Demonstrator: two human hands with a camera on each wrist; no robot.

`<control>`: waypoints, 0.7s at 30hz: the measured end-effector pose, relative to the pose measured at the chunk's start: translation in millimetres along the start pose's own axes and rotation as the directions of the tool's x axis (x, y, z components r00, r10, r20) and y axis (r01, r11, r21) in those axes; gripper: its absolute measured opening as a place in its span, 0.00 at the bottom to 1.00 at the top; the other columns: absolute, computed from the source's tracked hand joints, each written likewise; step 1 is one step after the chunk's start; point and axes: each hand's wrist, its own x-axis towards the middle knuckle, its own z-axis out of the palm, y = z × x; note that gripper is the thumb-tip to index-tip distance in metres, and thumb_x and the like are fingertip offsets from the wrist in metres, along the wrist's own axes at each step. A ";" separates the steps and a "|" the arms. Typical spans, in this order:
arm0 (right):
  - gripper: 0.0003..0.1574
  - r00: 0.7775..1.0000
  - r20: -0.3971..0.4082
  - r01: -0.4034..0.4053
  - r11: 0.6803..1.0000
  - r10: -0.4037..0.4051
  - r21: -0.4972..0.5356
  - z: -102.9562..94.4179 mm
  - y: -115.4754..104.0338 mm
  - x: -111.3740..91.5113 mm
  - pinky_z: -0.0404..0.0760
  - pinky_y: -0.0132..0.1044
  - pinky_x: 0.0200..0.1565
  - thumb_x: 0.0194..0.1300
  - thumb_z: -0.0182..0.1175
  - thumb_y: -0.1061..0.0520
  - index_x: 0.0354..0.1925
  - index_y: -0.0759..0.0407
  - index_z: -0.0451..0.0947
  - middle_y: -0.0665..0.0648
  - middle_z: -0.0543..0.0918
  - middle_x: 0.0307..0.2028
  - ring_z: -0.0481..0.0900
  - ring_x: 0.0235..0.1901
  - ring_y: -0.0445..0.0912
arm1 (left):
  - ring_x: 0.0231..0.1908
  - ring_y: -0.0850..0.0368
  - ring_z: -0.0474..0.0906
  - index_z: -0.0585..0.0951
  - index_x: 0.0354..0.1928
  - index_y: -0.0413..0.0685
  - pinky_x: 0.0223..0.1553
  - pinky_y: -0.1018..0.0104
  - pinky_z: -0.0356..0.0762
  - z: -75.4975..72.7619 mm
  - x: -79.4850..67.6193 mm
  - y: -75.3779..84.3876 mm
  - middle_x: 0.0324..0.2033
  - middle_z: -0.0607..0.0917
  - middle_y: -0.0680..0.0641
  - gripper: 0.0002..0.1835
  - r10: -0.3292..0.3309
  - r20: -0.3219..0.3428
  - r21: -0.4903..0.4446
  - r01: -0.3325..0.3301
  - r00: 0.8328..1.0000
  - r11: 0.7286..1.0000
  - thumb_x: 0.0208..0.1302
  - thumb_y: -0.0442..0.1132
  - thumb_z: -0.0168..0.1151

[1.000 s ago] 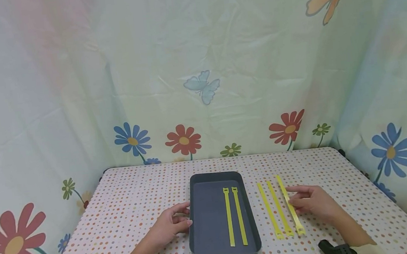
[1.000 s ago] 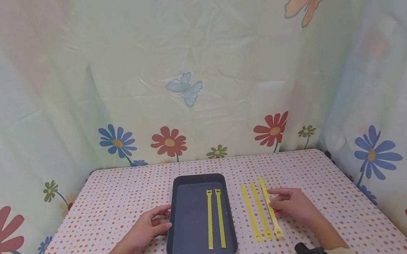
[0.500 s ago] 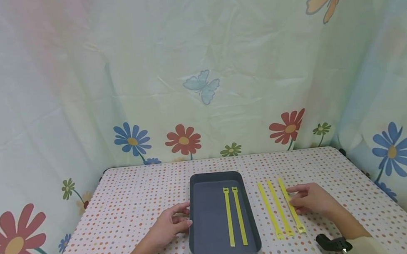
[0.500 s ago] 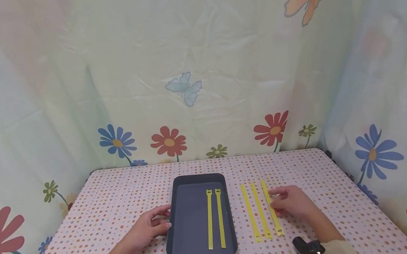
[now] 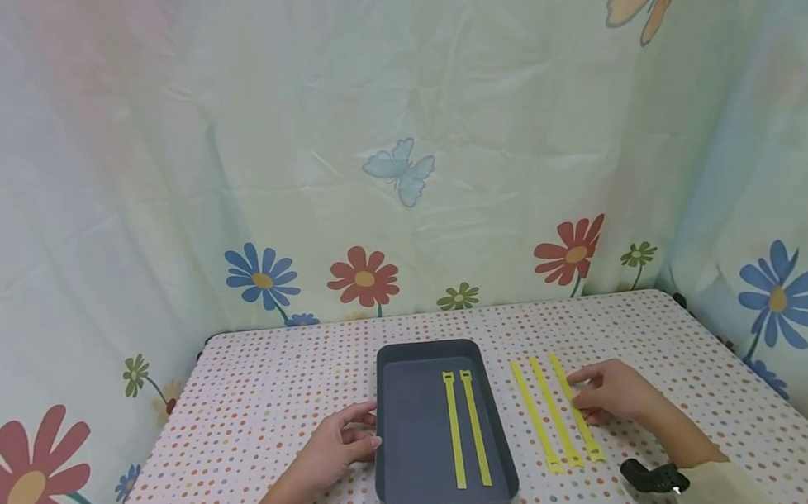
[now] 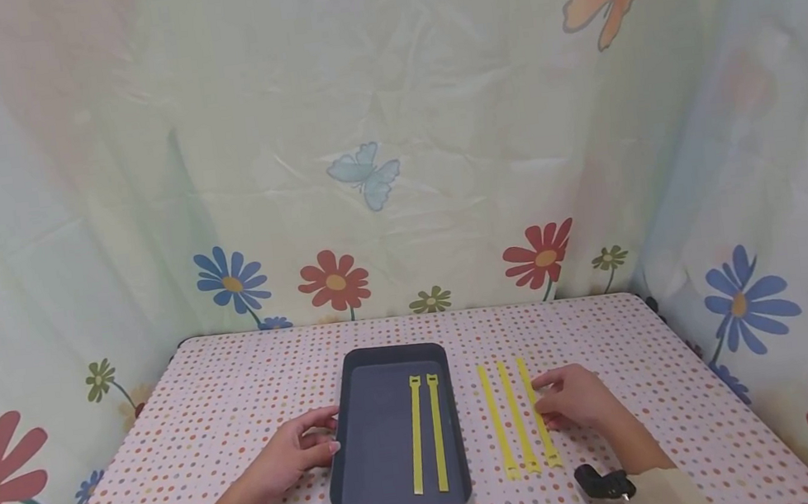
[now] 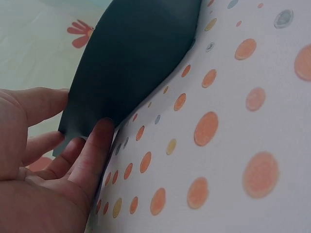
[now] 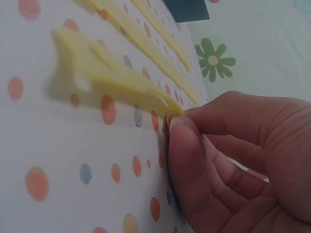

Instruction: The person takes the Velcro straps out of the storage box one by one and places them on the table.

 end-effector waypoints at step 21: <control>0.33 0.998 -0.003 0.057 0.996 -0.057 -0.073 -1.4 0.3 -3.1 0.83 0.39 0.26 0.59 0.70 0.63 0.62 0.71 0.77 0.55 0.82 0.24 0.80 0.23 0.47 | 0.45 0.54 0.87 0.65 0.76 0.38 0.41 0.64 0.84 -0.6 -0.5 -0.1 0.61 0.76 0.35 0.36 -0.006 -0.003 0.022 0.006 1.000 1.000 0.70 0.38 0.66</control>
